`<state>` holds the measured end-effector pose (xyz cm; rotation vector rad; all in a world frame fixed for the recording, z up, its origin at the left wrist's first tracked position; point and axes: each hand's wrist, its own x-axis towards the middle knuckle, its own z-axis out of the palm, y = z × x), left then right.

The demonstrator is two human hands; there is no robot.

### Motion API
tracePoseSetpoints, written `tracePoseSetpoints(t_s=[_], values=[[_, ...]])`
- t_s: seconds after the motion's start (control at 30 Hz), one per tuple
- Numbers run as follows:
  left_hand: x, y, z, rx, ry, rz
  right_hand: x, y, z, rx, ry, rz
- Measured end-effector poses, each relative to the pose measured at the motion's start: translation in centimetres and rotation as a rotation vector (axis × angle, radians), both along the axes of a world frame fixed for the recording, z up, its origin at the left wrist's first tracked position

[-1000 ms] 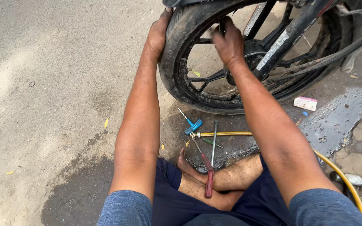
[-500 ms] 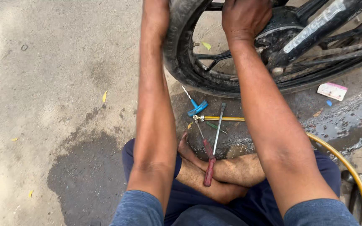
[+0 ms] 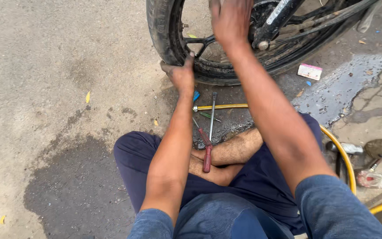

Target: The person sits on the ground beside a motorcycle and works on the front wheel, using tire levers to pry the tire bead off the rim. They work the levers around the wheel and then pull the inner tube out from between the tire and the rim.

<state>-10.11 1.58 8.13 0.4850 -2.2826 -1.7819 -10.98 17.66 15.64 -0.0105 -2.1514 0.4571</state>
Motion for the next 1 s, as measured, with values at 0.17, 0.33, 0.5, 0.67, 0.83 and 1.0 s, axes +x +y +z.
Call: tracePoseSetpoints(t_s=[0.17,0.33,0.5,0.67,0.83,1.0], values=[[0.1,4.4,-1.7,0.014,-0.170,0.240,13.9,-4.1,-5.6,-0.119,-0.552,0.145],[0.1,4.6,-3.0,-0.012,-0.160,0.283,13.9,-0.2,-10.5,-0.117,-0.850,-0.143],[0.3,3.0,-4.5,-0.043,-0.032,0.137,11.2,0.3,-10.4,0.128,-0.863,-0.026],[0.6,1.8,-5.0,0.000,-0.104,-0.027,11.2,-0.9,-10.0,0.130,-0.866,-0.050],[0.8,0.8,-6.2,-0.092,-0.155,-0.125,9.8,0.6,-10.7,0.097,-1.110,-0.115],[0.3,1.9,-8.3,0.003,-0.117,-0.029,9.2,1.2,-12.2,0.171,-0.997,-0.060]])
